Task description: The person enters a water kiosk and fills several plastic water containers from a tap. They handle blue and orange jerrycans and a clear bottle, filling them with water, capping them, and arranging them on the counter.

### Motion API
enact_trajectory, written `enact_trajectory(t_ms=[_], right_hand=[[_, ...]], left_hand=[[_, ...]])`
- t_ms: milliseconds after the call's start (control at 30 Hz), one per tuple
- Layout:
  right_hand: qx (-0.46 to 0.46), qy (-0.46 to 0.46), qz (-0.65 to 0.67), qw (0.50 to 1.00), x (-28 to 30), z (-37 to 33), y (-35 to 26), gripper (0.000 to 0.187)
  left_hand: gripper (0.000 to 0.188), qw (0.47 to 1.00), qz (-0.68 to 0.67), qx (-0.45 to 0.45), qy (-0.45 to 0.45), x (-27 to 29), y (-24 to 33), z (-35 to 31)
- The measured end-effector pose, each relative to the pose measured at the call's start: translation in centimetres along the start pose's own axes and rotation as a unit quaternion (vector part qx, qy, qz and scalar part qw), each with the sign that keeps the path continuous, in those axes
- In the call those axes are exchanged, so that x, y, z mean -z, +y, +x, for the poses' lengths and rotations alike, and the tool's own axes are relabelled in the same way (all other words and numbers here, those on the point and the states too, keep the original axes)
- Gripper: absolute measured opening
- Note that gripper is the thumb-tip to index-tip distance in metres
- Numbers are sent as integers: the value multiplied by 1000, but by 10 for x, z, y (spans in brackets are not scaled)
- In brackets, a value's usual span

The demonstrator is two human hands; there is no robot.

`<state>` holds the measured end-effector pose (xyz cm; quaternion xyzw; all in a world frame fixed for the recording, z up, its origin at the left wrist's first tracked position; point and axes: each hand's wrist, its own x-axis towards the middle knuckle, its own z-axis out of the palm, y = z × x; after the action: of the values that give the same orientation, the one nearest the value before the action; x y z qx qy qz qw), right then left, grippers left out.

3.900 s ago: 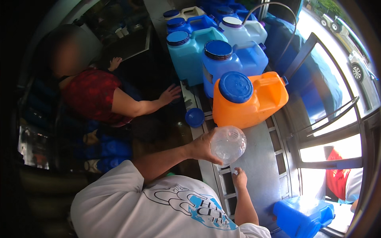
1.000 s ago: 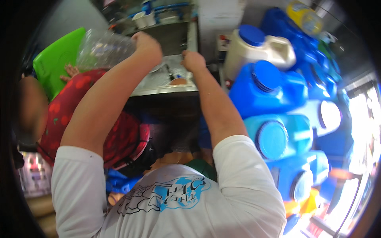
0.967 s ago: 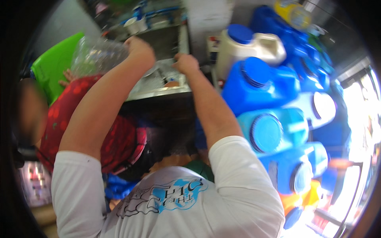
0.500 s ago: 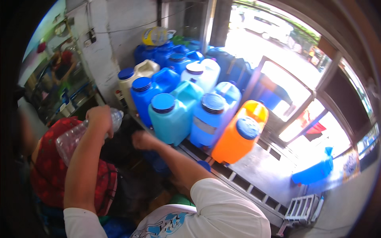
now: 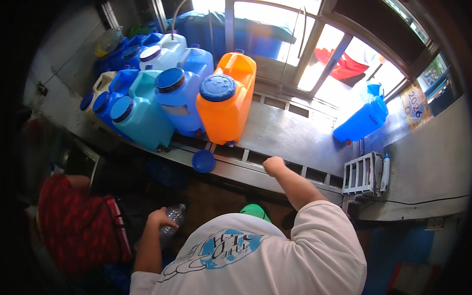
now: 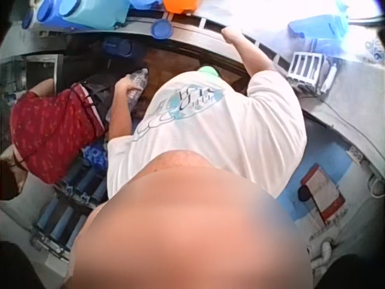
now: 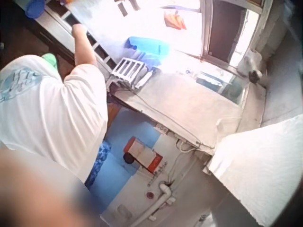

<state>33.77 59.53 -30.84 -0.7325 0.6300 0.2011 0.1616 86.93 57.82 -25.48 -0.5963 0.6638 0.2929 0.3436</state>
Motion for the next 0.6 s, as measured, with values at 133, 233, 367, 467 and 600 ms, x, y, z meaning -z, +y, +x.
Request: enact_trajectory(t_ms=[133,233,367,467,600], right_hand=[[-170,-93,456,869,-27,-23,103,29],[-260,-25,540,800,-37,1,166,28],[-261,36,566,781,-28,60,232,25],[-275,77,589,756,-29,104,277,23],[-253,131,540,792,-15,156,312,21]], left_hand=[[113,948,-259,-179,42,51,101,-10],[109,820,-452,-350,36,113,195,-21],[116,747,-467,-451,141,164,299,-4],[114,744,-453,-454,187,196,369,16],[115,727,-428,-469,262,229,428,26]])
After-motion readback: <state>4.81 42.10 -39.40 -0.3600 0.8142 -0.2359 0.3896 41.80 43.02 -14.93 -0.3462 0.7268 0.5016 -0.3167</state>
